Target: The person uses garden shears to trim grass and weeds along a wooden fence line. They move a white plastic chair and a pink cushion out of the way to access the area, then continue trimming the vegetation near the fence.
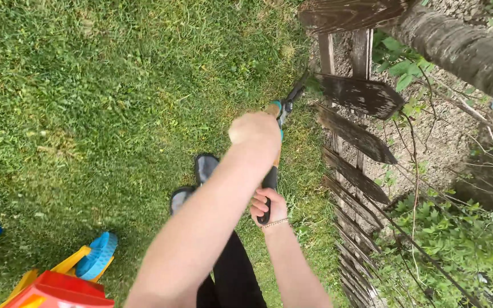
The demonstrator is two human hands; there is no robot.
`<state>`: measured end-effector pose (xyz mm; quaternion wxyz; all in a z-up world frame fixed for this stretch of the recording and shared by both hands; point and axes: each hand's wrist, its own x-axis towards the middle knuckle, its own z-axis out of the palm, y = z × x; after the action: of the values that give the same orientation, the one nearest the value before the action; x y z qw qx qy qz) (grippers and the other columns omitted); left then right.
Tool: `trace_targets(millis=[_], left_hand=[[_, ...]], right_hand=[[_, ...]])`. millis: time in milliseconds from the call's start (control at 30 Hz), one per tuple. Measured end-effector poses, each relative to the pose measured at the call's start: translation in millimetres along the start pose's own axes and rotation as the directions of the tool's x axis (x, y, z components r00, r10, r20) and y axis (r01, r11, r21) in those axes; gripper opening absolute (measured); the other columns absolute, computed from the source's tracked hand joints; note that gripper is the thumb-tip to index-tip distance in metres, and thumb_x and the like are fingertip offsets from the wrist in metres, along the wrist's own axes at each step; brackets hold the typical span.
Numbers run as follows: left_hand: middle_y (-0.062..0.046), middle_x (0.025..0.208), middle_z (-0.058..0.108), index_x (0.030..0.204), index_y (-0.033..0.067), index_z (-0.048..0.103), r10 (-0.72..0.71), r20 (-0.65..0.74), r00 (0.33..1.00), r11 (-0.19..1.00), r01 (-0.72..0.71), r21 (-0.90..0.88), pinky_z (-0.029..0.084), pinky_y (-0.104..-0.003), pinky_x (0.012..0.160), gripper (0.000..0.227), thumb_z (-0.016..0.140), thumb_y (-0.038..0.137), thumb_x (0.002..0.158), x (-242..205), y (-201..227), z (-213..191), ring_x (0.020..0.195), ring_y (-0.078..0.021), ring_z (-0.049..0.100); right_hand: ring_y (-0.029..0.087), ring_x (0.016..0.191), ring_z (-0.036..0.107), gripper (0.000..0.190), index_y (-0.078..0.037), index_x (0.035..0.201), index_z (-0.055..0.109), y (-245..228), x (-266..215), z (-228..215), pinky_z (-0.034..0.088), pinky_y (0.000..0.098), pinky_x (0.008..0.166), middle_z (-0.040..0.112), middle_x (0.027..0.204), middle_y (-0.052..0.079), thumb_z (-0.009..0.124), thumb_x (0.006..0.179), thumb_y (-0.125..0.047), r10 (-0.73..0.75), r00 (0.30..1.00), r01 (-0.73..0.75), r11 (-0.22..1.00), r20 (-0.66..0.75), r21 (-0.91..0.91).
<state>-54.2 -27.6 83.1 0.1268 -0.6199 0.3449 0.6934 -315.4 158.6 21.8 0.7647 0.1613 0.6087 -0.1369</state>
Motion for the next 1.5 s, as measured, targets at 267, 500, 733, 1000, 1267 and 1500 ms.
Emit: trace_targets(millis=[267, 500, 733, 1000, 1267, 1500], left_hand=[[-0.013, 0.090, 0.073, 0.125, 0.0083, 0.063, 0.010, -0.250, 0.968, 1.000, -0.011, -0.003, 0.062, -0.058, 0.072, 0.032, 0.044, 0.016, 0.101, 1, 14, 9, 0.090, -0.0340, 0.074], [-0.010, 0.095, 0.073, 0.123, 0.0087, 0.064, 0.037, -0.347, 0.937, 0.999, -0.033, 0.017, 0.061, -0.053, 0.081, 0.034, 0.040, 0.014, 0.101, 4, 23, 6, 0.097, -0.0328, 0.074], [-0.018, 0.110, 0.073, 0.126, 0.0064, 0.064, 0.013, -0.170, 0.985, 0.999, -0.004, 0.049, 0.058, -0.055, 0.091, 0.034, 0.047, 0.018, 0.098, -2, -76, 45, 0.106, -0.0384, 0.072], [-0.027, 0.121, 0.068, 0.135, 0.0035, 0.051, -0.040, 0.078, 0.996, 0.889, 0.071, -0.451, 0.054, -0.056, 0.102, 0.051, 0.060, 0.027, 0.091, 13, -112, 238, 0.118, -0.0445, 0.066], [-0.003, 0.069, 0.058, 0.133, 0.0043, 0.046, -0.094, 0.029, 0.995, 0.026, 0.031, -0.999, 0.045, -0.023, 0.030, 0.045, 0.065, 0.000, 0.093, -14, -88, 387, 0.040, -0.0100, 0.047], [-0.006, 0.048, 0.035, 0.091, 0.0115, 0.040, -0.292, -0.077, 0.953, -0.021, -0.087, -0.996, 0.026, -0.031, 0.022, 0.030, 0.068, 0.002, 0.087, -89, -211, 380, 0.027, -0.0160, 0.034]], right_hand=[[0.008, 0.034, 0.034, 0.020, -0.018, 0.071, 0.049, 0, 0, 75, 0.033, 0.0188, 0.032, 0.027, 0.048, -0.010, 0.065, 0.081, -0.020, -0.078, 0.961, 0.084, 0.996, -0.267, 0.014], [0.006, 0.037, 0.036, 0.019, -0.018, 0.076, 0.049, 13, 15, 66, 0.033, 0.0197, 0.032, 0.032, 0.055, -0.012, 0.066, 0.082, -0.015, -0.048, 0.938, 0.053, 0.999, -0.343, 0.007], [0.008, 0.039, 0.039, 0.025, -0.017, 0.080, 0.049, 14, -19, 54, 0.036, 0.0238, 0.031, 0.041, 0.060, -0.009, 0.072, 0.081, -0.009, -0.086, 0.893, 0.023, 0.989, -0.442, -0.147], [0.024, 0.031, 0.048, 0.021, -0.004, 0.084, 0.054, -39, -70, -87, 0.041, 0.0388, 0.023, 0.052, 0.049, 0.014, 0.074, 0.075, 0.001, -0.448, 0.745, -0.114, 0.645, -0.495, -0.756], [0.013, 0.069, 0.072, 0.031, -0.011, 0.126, 0.056, -98, -124, 48, 0.069, 0.0224, 0.061, 0.071, 0.092, 0.005, 0.065, 0.096, -0.016, -0.318, 0.826, -0.545, -0.244, -0.464, -0.802], [0.010, 0.063, 0.066, 0.033, -0.013, 0.123, 0.050, 4, -122, 43, 0.065, 0.0199, 0.052, 0.063, 0.085, -0.001, 0.064, 0.093, -0.008, -0.147, 0.926, -0.373, -0.223, -0.348, -0.900]])
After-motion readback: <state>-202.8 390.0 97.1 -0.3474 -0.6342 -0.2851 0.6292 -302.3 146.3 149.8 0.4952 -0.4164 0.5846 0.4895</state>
